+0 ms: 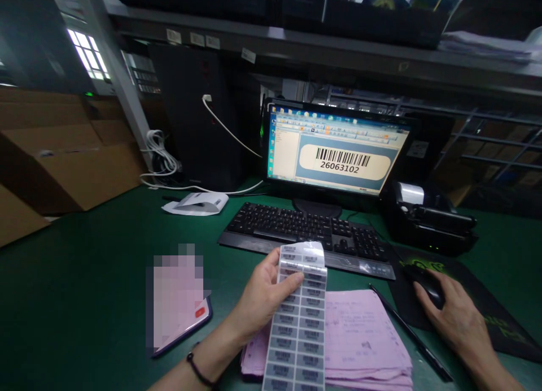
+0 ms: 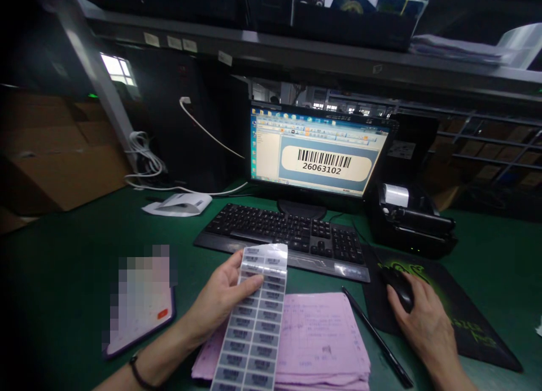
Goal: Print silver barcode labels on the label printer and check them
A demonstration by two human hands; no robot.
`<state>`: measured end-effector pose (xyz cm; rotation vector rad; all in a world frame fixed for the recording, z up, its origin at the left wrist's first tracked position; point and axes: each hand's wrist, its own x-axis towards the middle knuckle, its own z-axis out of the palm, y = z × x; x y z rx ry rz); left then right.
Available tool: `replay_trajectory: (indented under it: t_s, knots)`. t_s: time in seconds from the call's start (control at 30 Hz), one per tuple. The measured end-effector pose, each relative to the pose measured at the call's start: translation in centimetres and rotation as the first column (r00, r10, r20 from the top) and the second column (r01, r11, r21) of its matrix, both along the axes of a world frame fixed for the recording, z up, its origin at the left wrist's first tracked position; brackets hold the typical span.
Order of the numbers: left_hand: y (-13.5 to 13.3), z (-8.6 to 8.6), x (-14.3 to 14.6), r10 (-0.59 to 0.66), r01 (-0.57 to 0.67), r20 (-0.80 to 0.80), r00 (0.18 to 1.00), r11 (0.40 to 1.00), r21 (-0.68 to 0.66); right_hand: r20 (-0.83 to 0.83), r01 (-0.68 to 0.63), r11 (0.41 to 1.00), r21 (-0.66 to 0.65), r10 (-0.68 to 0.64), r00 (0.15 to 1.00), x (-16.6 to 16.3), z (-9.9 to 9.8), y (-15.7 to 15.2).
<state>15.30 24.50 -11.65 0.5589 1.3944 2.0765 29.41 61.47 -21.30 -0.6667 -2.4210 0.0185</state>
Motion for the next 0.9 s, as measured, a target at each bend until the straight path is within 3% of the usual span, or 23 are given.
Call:
replay_trajectory:
  t_s: [0.9]
  knots:
    - [-0.02, -0.3, -0.16, 0.005, -0.005, -0.012, 1.0, 1.0, -0.009, 0.022, 0.027, 0.999, 0.025, -0.027, 0.999, 0.09, 0.38, -0.71]
